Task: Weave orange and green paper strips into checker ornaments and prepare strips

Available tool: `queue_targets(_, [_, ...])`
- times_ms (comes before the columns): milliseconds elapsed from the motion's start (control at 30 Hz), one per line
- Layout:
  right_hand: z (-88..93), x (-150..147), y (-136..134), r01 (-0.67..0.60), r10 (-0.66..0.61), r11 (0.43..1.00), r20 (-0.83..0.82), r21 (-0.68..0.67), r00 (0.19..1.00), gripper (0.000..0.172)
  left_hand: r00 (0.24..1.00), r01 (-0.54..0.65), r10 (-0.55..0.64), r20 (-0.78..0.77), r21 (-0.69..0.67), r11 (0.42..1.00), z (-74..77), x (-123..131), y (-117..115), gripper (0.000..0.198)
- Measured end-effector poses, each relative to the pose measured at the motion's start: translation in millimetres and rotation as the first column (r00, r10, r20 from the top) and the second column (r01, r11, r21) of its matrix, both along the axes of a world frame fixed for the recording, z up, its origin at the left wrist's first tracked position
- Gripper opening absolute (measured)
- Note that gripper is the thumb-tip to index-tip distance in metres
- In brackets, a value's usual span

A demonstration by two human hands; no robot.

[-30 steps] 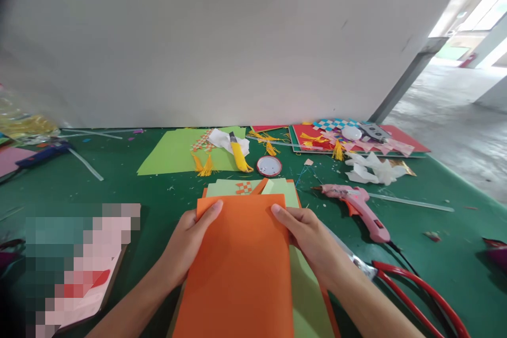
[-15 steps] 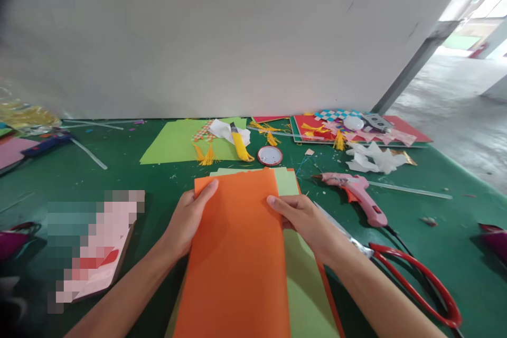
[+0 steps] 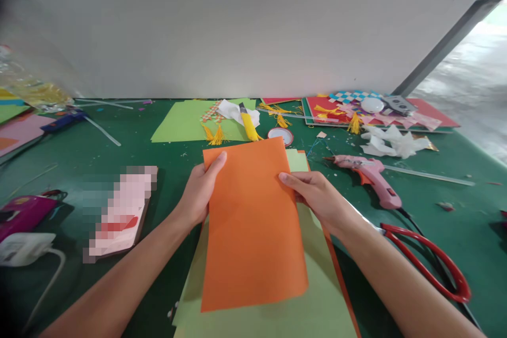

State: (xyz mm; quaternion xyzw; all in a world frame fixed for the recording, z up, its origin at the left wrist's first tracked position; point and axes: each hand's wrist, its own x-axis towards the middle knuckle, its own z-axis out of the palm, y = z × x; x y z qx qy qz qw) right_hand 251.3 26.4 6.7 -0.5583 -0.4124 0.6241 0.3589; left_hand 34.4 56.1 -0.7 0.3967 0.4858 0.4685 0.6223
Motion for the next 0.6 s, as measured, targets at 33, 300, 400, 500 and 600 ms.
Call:
queue_targets(33, [0.6, -0.2, 0.2, 0.019, -0.019, 1.000, -0.015, -0.002, 1.000, 0.029, 0.999, 0.034, -0.033, 0.035, -0.012, 0.999, 1.3, 0.4, -0.6, 0.037])
queue_targets(300, [-6.4, 3.4, 3.8, 0.250, -0.238, 0.964, -0.121, 0.094, 0.964, 0.029, 0.971, 0.235, -0.238, -0.031, -0.083, 0.968, 7.6, 3.1, -5.5, 0.037])
queue_targets(400, [-9.0, 3.1, 5.4, 0.286, -0.272, 0.956, -0.162, 0.071, 0.949, 0.026, 0.967, 0.235, -0.240, -0.080, -0.064, 0.970, 6.4, 2.7, -6.1, 0.037])
queue_targets(500, [-7.4, 0.4, 5.1, 0.257, -0.253, 0.966, -0.168, 0.003, 0.953, 0.025, 0.969, 0.192, -0.196, -0.148, -0.036, 0.981, 6.1, 2.1, -6.0, 0.037])
queue_targets(600, [-4.4, -1.4, 3.2, 0.210, -0.215, 0.976, -0.154, -0.053, 0.964, 0.030, 0.970, 0.178, -0.177, -0.166, -0.012, 0.984, 7.1, 2.1, -5.5, 0.038])
